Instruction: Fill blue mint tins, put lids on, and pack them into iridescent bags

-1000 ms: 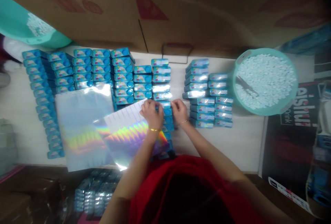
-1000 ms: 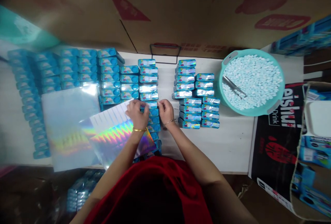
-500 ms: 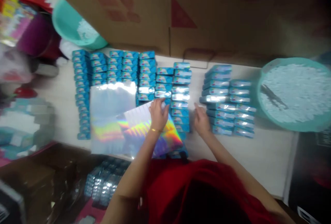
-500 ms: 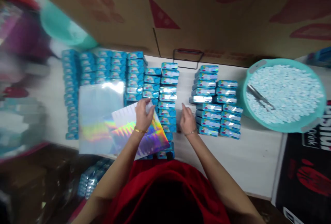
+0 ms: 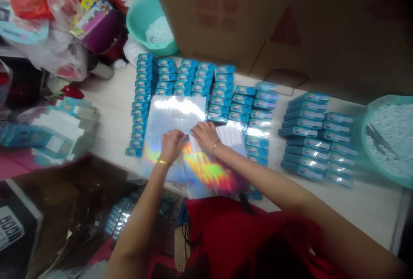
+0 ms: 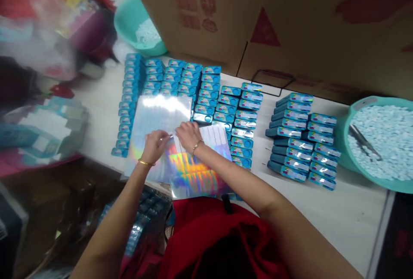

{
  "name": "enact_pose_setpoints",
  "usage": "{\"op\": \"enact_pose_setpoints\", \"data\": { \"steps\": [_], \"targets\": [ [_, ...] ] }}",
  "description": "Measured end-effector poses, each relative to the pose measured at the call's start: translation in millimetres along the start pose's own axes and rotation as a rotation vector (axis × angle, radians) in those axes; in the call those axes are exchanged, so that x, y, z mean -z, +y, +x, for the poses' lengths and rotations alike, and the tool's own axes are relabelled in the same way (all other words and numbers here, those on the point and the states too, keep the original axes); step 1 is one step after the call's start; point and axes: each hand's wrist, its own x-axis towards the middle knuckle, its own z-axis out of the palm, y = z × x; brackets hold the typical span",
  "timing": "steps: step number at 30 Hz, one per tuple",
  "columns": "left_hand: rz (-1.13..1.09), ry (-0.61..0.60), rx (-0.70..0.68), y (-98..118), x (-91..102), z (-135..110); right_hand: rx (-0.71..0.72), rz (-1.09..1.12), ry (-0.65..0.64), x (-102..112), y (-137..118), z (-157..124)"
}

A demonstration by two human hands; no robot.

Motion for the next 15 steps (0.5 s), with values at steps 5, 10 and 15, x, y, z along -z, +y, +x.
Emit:
{"op": "enact_pose_setpoints", "data": {
  "steps": [5, 10, 15],
  "targets": [
    [0.113, 0.068, -0.184, -10.8, 1.9, 0.6, -0.026, -0.07, -0.04, -2.8, -5.5, 20.3],
    [0.083, 0.111, -0.225, -20.9, -7.1, -13.1, -0.031, -0.124, -0.072, -8.5, -3.1, 37.7],
    [-0.104, 0.117, -0.126, -6.3, 11.0, -53.1, -0.03, -0.162, -0.067, -20.9, 0.8, 56.7]
  ]
}}
